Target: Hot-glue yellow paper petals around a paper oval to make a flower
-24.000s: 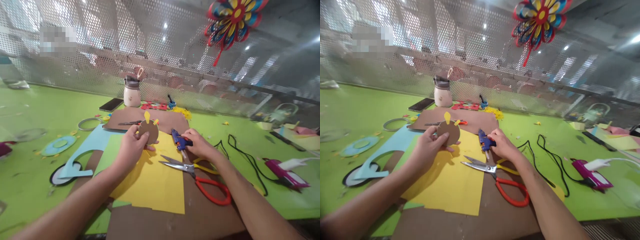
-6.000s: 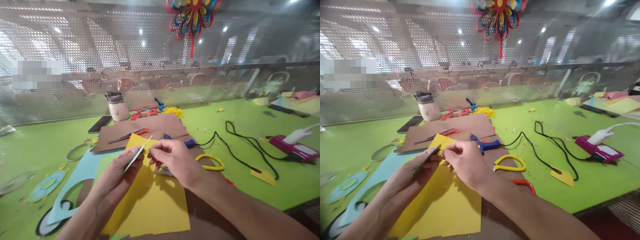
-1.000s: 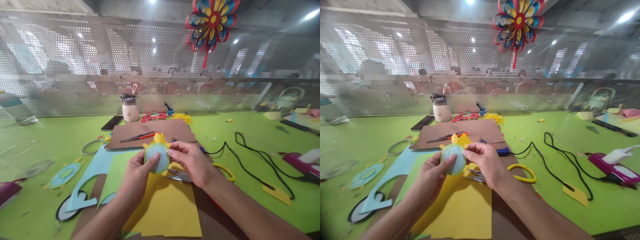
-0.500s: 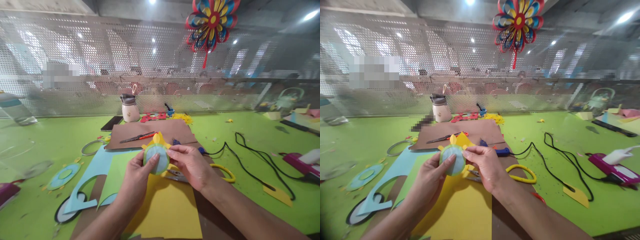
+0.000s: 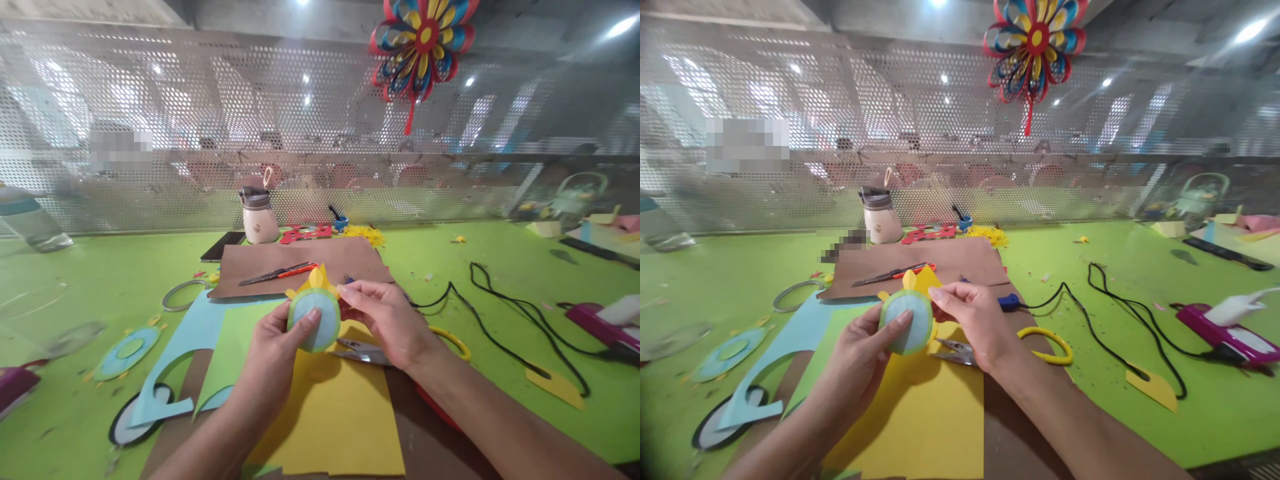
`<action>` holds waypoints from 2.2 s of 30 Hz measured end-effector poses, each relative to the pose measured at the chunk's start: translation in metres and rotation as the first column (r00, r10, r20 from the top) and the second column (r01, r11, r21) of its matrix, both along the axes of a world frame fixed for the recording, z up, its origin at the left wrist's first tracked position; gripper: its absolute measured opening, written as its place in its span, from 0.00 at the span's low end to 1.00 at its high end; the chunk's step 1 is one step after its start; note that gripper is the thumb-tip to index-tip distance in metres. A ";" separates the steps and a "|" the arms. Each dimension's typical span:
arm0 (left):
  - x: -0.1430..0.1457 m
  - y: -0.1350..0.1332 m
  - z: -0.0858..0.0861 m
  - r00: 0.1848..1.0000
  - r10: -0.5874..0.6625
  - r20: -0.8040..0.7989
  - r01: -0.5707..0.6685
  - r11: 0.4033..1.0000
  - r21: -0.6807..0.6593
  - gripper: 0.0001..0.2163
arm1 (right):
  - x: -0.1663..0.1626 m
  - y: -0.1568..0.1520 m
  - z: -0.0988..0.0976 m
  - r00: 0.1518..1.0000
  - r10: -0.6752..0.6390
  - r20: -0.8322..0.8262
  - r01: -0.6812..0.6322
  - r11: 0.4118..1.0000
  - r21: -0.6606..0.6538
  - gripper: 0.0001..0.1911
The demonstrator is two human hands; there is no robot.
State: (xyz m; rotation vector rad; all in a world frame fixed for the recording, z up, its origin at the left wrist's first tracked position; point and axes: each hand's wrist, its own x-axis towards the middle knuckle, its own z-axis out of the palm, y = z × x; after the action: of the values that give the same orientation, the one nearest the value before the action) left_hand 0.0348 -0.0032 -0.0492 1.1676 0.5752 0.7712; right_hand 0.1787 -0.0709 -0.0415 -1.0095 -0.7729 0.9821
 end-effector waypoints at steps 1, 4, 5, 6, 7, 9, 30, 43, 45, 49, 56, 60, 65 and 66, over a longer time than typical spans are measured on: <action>0.000 0.000 0.000 1.000 -0.004 -0.001 0.004 1.000 0.000 0.09 | -0.001 0.000 -0.001 1.000 -0.002 -0.007 0.002 1.000 0.003 0.08; 0.000 -0.002 0.002 1.000 -0.007 0.000 0.007 1.000 -0.007 0.09 | -0.003 0.001 -0.005 1.000 -0.012 -0.028 0.012 1.000 0.014 0.08; 0.000 -0.003 0.003 1.000 0.002 0.004 -0.001 1.000 -0.011 0.09 | -0.003 0.001 -0.006 1.000 -0.013 -0.028 0.013 1.000 0.016 0.08; 0.000 -0.003 0.003 1.000 0.012 0.008 -0.012 1.000 -0.016 0.08 | -0.003 0.002 -0.006 1.000 -0.014 -0.026 0.014 1.000 0.018 0.08; 0.000 -0.003 0.004 1.000 0.022 0.012 -0.022 1.000 -0.022 0.08 | -0.004 0.002 -0.007 1.000 -0.014 -0.023 0.015 1.000 0.017 0.08; 0.000 -0.004 0.004 0.999 0.029 0.020 -0.028 0.999 -0.037 0.08 | -0.004 0.002 -0.007 1.000 -0.015 -0.016 0.016 1.000 0.014 0.08; -0.001 -0.001 0.003 1.000 0.012 0.009 -0.011 1.000 -0.023 0.09 | -0.009 0.000 -0.001 0.997 0.032 -0.065 -0.030 0.999 0.027 0.09; 0.003 -0.007 0.006 0.996 0.093 -0.015 -0.093 0.995 -0.022 0.09 | -0.016 0.004 -0.006 0.985 -0.018 -0.171 0.010 0.999 -0.045 0.10; 0.003 -0.008 0.004 0.994 0.109 -0.026 -0.109 0.994 -0.011 0.09 | -0.017 0.005 -0.007 0.981 -0.023 -0.192 0.014 0.999 -0.051 0.10; 0.003 -0.007 0.002 0.991 0.125 -0.039 -0.125 0.992 0.004 0.10 | -0.018 0.005 -0.007 0.983 -0.035 -0.182 0.025 0.998 -0.059 0.10; 0.003 -0.006 0.006 0.994 0.101 -0.030 -0.101 0.995 -0.018 0.11 | -0.016 0.003 -0.003 0.987 0.028 -0.159 -0.028 1.000 -0.001 0.09; 0.002 -0.008 0.009 0.994 0.107 -0.035 -0.108 0.994 -0.017 0.10 | -0.017 0.001 -0.004 0.991 0.021 -0.135 -0.022 1.000 -0.007 0.08; 0.003 -0.008 0.008 0.993 0.108 -0.039 -0.108 0.994 -0.015 0.10 | -0.022 0.002 -0.008 0.996 -0.081 -0.037 0.080 0.996 -0.028 0.09; 0.003 -0.008 0.007 0.994 0.105 -0.041 -0.106 0.994 -0.016 0.10 | -0.022 0.003 -0.008 0.994 -0.105 -0.019 0.104 0.994 -0.028 0.09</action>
State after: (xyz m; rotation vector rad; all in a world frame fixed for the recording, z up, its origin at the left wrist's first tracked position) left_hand 0.0375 -0.0110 -0.0420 1.1454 0.6802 0.8329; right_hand 0.1562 -0.0682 -0.0499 -1.0514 -0.6848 0.9131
